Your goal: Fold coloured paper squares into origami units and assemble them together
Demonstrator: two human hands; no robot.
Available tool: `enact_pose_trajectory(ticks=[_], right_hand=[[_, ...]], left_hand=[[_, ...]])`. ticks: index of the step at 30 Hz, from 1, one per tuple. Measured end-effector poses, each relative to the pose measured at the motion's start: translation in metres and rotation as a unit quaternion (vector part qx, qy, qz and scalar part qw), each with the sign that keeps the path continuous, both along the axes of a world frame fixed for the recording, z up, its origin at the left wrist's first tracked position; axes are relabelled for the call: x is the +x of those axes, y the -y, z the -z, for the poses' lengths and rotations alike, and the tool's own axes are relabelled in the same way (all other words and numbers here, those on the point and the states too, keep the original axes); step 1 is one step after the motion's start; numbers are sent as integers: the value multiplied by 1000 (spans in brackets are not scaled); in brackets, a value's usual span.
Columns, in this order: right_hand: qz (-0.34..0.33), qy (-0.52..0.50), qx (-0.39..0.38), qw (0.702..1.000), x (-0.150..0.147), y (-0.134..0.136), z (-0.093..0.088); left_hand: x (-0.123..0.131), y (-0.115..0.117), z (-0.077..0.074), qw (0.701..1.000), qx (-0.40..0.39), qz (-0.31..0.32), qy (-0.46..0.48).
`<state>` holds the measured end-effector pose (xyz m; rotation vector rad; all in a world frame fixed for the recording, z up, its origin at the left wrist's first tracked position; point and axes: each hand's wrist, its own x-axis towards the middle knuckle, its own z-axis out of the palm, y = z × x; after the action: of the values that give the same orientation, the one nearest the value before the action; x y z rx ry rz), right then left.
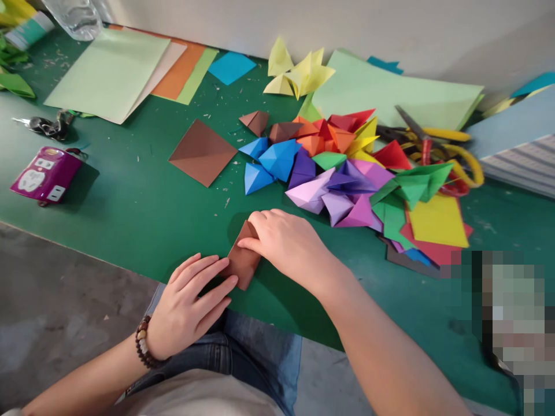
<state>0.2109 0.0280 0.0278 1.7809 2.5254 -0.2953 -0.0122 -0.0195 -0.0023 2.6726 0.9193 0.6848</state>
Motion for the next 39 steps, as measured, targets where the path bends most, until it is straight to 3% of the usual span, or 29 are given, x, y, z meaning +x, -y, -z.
enact_pose_trajectory(ticks=[25, 39], right_hand=[[21, -50, 15, 998, -1, 3, 2], [54, -96, 7, 994, 2, 5, 9]], left_hand=[[1, -3, -6, 998, -8, 26, -56], [6, -25, -11, 996, -46, 77, -30]])
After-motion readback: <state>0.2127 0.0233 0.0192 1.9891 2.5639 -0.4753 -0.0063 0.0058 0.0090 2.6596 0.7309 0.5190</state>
